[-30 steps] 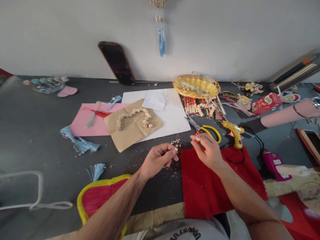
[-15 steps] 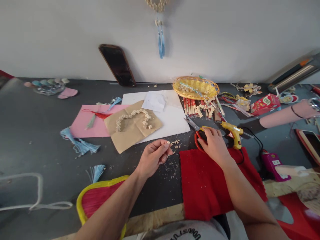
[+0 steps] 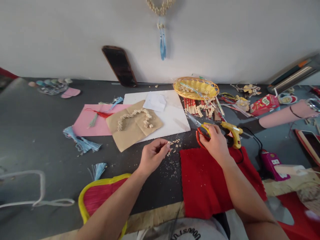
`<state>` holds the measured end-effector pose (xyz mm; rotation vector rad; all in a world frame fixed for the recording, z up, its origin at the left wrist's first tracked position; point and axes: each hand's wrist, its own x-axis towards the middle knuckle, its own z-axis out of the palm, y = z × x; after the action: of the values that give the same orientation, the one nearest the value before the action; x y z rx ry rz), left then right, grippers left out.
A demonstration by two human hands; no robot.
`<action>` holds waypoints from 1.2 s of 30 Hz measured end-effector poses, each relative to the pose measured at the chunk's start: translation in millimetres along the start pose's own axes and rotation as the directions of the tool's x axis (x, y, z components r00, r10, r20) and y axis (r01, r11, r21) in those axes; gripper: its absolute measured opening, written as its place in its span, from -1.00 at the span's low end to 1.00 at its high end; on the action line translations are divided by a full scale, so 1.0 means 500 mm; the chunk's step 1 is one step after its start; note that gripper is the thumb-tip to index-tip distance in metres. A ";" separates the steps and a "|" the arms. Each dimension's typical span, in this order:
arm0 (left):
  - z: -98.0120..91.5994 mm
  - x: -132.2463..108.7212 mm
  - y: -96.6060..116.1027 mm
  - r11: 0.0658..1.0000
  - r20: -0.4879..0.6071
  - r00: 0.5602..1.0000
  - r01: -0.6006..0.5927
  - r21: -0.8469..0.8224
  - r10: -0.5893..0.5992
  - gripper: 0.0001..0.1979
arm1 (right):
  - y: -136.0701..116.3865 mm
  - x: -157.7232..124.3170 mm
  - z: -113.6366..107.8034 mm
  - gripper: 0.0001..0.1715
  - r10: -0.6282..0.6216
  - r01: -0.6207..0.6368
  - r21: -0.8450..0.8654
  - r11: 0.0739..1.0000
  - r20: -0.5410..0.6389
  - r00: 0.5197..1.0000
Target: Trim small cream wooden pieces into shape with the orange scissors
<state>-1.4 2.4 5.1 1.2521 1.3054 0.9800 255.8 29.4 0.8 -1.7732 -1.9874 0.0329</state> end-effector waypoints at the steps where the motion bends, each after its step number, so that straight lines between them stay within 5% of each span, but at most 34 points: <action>1: 0.000 -0.001 -0.001 0.996 0.004 0.999 -0.034 0.082 0.033 -0.78 | 0.000 0.000 0.002 -0.62 -0.012 0.012 0.009 1.000 0.003 1.000; 5: 0.003 -0.001 -0.002 0.971 0.007 0.996 -0.089 0.222 0.090 -0.80 | 0.005 -0.001 0.010 -0.60 -0.071 0.072 -0.009 0.997 0.076 0.995; 11: 0.005 0.004 -0.004 0.992 -0.032 0.999 0.020 0.128 -0.016 -0.75 | -0.021 -0.007 0.003 -0.69 -0.172 0.173 -0.035 0.984 0.042 0.984; 16: 0.005 0.008 -0.006 0.995 -0.064 0.996 0.049 -0.091 -0.055 -0.72 | -0.093 -0.027 0.020 -0.80 -0.375 0.354 0.183 0.917 0.098 0.922; 23: 0.013 0.008 0.004 0.924 -0.014 0.989 0.131 -0.359 -0.146 -0.66 | -0.120 -0.032 0.053 -0.84 -0.363 0.343 0.134 0.930 0.177 0.915; 27: 0.016 0.005 0.014 0.892 0.110 0.975 0.221 -0.394 -0.193 -0.61 | -0.118 -0.031 0.056 -0.87 -0.385 0.365 0.158 0.918 0.127 0.914; 33: 0.021 -0.003 0.019 0.866 0.303 0.927 0.329 -0.377 -0.220 -0.61 | -0.128 -0.030 0.035 -0.90 -0.345 0.385 0.422 0.821 -0.169 0.923; 36: 0.026 -0.009 0.021 0.867 0.375 0.903 0.350 -0.354 -0.211 -0.60 | -0.131 -0.034 0.028 -0.84 -0.356 0.421 0.473 0.774 -0.225 0.907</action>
<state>12.4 -1.8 14.0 0.8179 0.9244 0.7468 190.6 6.5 4.2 -0.9833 -1.9794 0.2858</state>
